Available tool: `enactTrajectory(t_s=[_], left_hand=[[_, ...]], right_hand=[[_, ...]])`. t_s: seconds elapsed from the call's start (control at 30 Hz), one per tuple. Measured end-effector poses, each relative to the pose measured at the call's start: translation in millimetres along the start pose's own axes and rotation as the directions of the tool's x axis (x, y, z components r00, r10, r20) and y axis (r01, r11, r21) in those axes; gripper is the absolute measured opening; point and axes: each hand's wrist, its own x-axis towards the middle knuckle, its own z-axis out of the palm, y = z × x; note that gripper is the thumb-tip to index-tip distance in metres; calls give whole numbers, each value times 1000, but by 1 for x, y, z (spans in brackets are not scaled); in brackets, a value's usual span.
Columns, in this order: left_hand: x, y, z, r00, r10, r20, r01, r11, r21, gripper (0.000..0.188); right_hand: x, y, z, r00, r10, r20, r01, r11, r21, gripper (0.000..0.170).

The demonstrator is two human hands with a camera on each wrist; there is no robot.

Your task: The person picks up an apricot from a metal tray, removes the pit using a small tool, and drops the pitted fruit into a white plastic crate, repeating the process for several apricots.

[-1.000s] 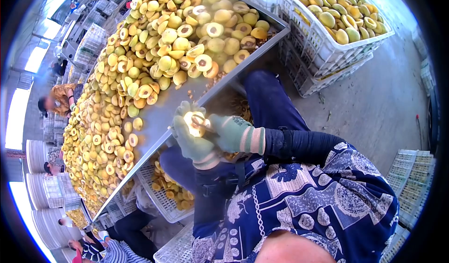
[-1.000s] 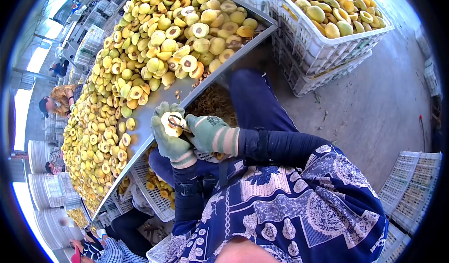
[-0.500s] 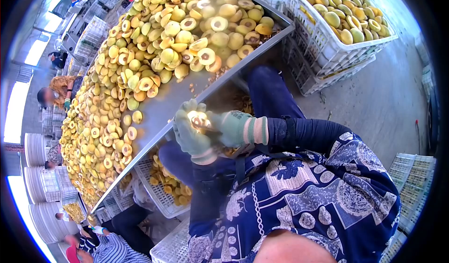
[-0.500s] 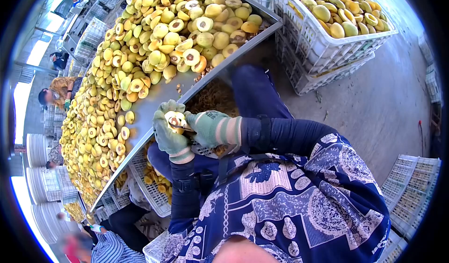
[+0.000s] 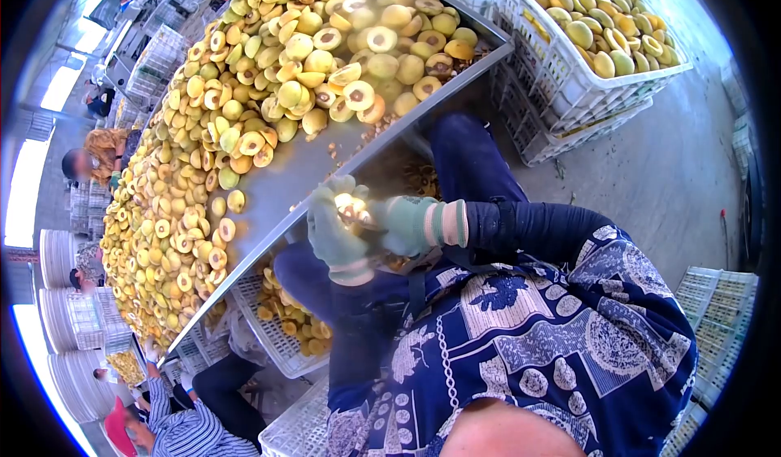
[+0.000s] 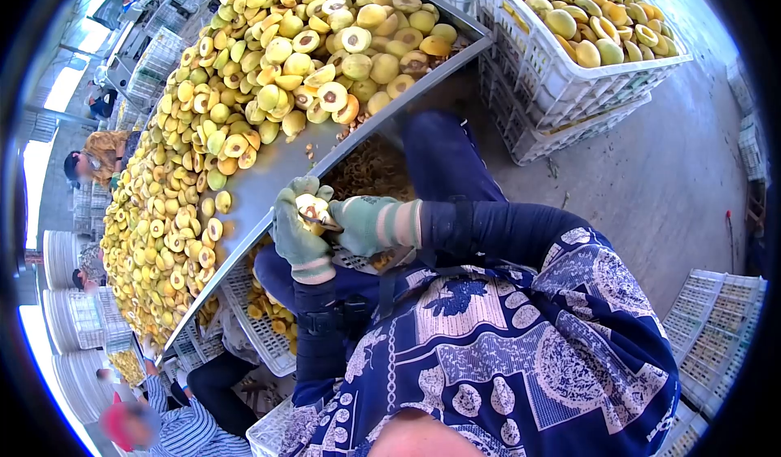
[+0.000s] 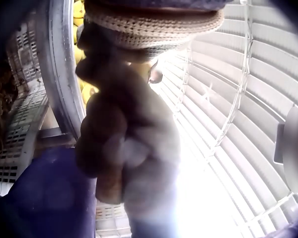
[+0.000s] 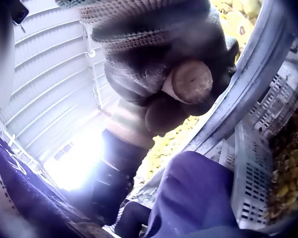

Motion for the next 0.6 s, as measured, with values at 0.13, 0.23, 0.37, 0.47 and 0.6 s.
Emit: enactTrajectory(t_s=[0.13, 0.23, 0.37, 0.47, 0.6], left_hand=[[2, -4, -4, 999, -49, 5, 49, 994, 93, 39], [-3, -1, 7, 1000, -19, -15, 19, 1000, 21, 36], [-5, -2, 2, 998, -52, -48, 49, 997, -53, 35], [-7, 4, 13, 993, -72, -90, 65, 994, -84, 17], [-4, 0, 0, 997, -83, -3, 83, 996, -22, 34]], right_hand=[[-4, -8, -8, 980, 190, 60, -192, 981, 28, 28], [-3, -5, 6, 989, 138, 56, -138, 990, -7, 46], [-7, -20, -9, 966, 196, 166, -182, 978, -97, 48], [3, 0, 7, 978, 118, 170, -135, 987, 89, 47], [-19, -36, -17, 951, 201, 235, -277, 890, 362, 24]])
